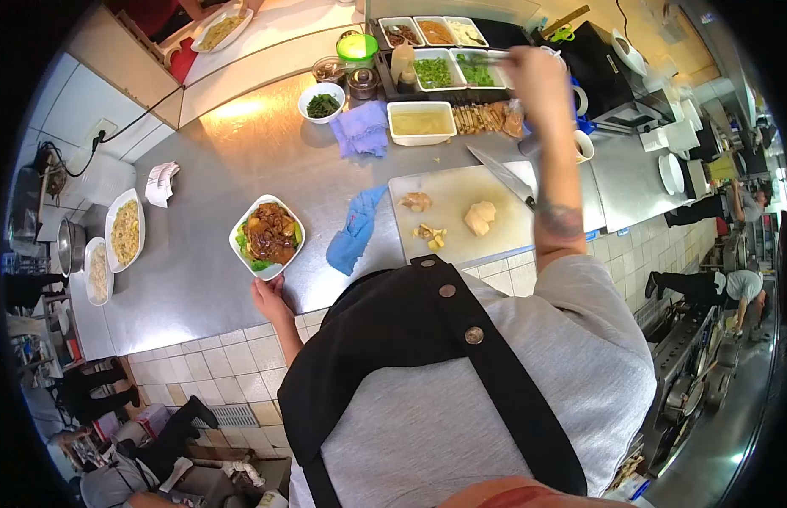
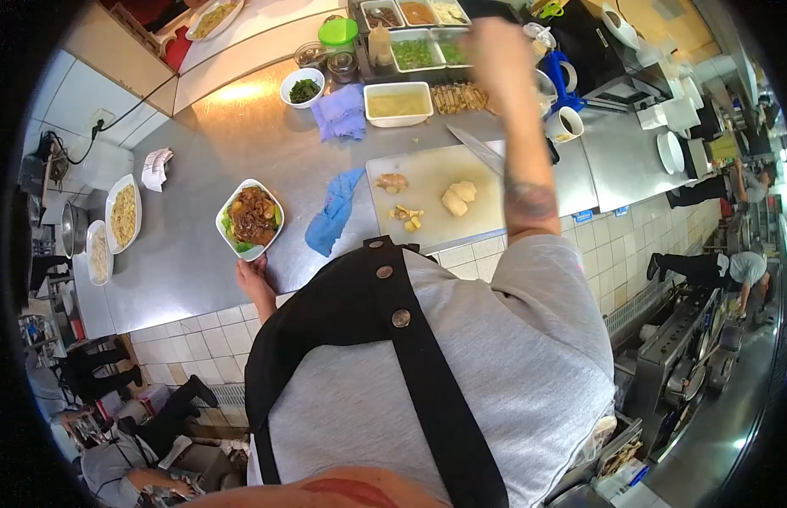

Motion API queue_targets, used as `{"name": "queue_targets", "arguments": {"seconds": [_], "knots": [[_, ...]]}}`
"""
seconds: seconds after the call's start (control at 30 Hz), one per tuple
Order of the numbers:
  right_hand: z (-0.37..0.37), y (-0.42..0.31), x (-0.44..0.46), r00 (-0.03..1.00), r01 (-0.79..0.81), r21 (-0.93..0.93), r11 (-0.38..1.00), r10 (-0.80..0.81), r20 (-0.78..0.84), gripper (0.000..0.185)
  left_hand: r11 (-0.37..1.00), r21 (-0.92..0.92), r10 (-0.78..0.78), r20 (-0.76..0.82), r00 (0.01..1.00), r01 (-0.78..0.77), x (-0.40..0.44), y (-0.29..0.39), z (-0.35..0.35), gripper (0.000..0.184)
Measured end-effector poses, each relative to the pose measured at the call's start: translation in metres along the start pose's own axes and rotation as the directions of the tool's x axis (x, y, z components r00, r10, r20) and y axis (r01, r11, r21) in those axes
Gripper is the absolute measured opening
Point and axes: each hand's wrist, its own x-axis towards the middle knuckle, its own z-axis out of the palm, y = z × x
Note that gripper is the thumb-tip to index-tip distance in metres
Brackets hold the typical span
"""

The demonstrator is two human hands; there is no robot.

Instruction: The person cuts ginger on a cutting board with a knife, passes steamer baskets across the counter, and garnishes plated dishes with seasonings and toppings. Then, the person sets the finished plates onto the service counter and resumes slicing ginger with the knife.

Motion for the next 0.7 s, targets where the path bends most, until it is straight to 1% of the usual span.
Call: {"name": "queue_targets", "arguments": {"seconds": [0.03, 0.07, 0.13, 0.2, 0.27, 0.3, 0.33, 0.4, 0.47, 0.5, 0.53, 0.57, 0.6, 0.63, 0.67, 0.7], "knots": [[-0.01, 0.034, 0.013, 0.993, -0.112, -0.125, 0.986, 0.105, -0.058, 0.027, 1.0, -0.001, -0.009, 0.001, 1.0, 0.009, 0.0, 0.001, 0.0, 0.03], [-0.019, 0.058, 0.028, 0.937, -0.334, -0.256, 0.907, 0.349, 0.013, 0.029, 1.0, -0.005, -0.019, 0.005, 1.0, 0.019, 0.0, 0.0, -0.001, 0.03], [0.001, 0.129, 0.049, 0.9, -0.398, -0.402, 0.825, 0.436, 0.001, 0.025, 0.999, -0.013, -0.037, 0.005, 0.999, 0.037, 0.002, -0.001, -0.002, 0.031], [0.029, 0.184, 0.057, 0.833, -0.428, -0.455, 0.781, 0.537, 0.137, 0.028, 0.998, -0.012, -0.054, -0.006, 0.999, 0.054, 0.001, 0.004, 0.0, 0.031], [0.072, 0.241, 0.055, 0.863, -0.352, -0.505, 0.788, 0.482, 0.15, 0.027, 0.998, -0.008, -0.061, -0.005, 0.998, 0.06, 0.003, 0.003, 0.003, 0.033], [0.085, 0.277, 0.06, 0.843, -0.268, -0.541, 0.798, 0.465, 0.269, 0.027, 0.998, 0.001, -0.062, -0.003, 0.998, 0.062, 0.005, 0.0, 0.003, 0.033], [0.103, 0.292, 0.065, 0.805, -0.171, -0.562, 0.809, 0.444, 0.394, 0.028, 0.998, 0.018, -0.065, -0.011, 0.998, 0.065, 0.007, -0.002, -0.003, 0.034], [0.06, 0.208, 0.053, 0.742, -0.295, -0.484, 0.824, 0.517, 0.428, 0.031, 0.996, -0.002, -0.088, -0.018, 0.996, 0.088, 0.005, 0.0, -0.002, 0.037], [0.074, 0.218, 0.066, 0.881, -0.189, -0.488, 0.852, 0.367, 0.3, 0.037, 1.0, -0.005, -0.026, -0.072, 0.997, 0.025, 0.005, -0.004, 0.002, 0.037], [0.077, 0.195, 0.06, 0.953, -0.157, -0.404, 0.901, 0.245, 0.177, 0.039, 1.0, -0.005, -0.02, -0.072, 0.997, 0.02, 0.007, -0.006, 0.004, 0.036], [0.073, 0.162, 0.047, 0.991, -0.114, -0.322, 0.94, 0.131, 0.032, 0.04, 1.0, -0.008, -0.014, -0.067, 0.998, 0.014, 0.006, -0.008, 0.004, 0.034], [0.066, 0.106, 0.032, 0.994, -0.048, -0.154, 0.987, 0.061, 0.086, 0.034, 0.997, 0.067, -0.024, -0.024, 0.999, 0.025, 0.002, -0.001, 0.006, 0.032], [0.074, 0.056, 0.011, 0.991, -0.031, 0.028, 0.999, 0.027, 0.132, 0.027, 0.989, 0.142, -0.039, 0.025, 0.999, 0.035, -0.001, 0.011, 0.01, 0.03], [0.087, 0.012, -0.014, 0.957, -0.018, 0.35, 0.937, -0.085, 0.276, 0.021, 0.984, 0.17, 0.04, 0.052, 0.998, -0.048, -0.003, 0.017, 0.016, 0.027], [0.105, -0.021, -0.041, 0.898, 0.105, 0.561, 0.821, -0.32, 0.3, 0.021, 0.983, 0.18, 0.011, 0.059, 0.998, -0.021, -0.004, 0.024, 0.018, 0.027], [0.128, -0.051, -0.063, 0.734, 0.025, 0.651, 0.759, -0.456, 0.504, 0.017, 0.982, 0.189, -0.019, 0.067, 0.998, 0.006, -0.005, 0.03, 0.02, 0.027]]}}
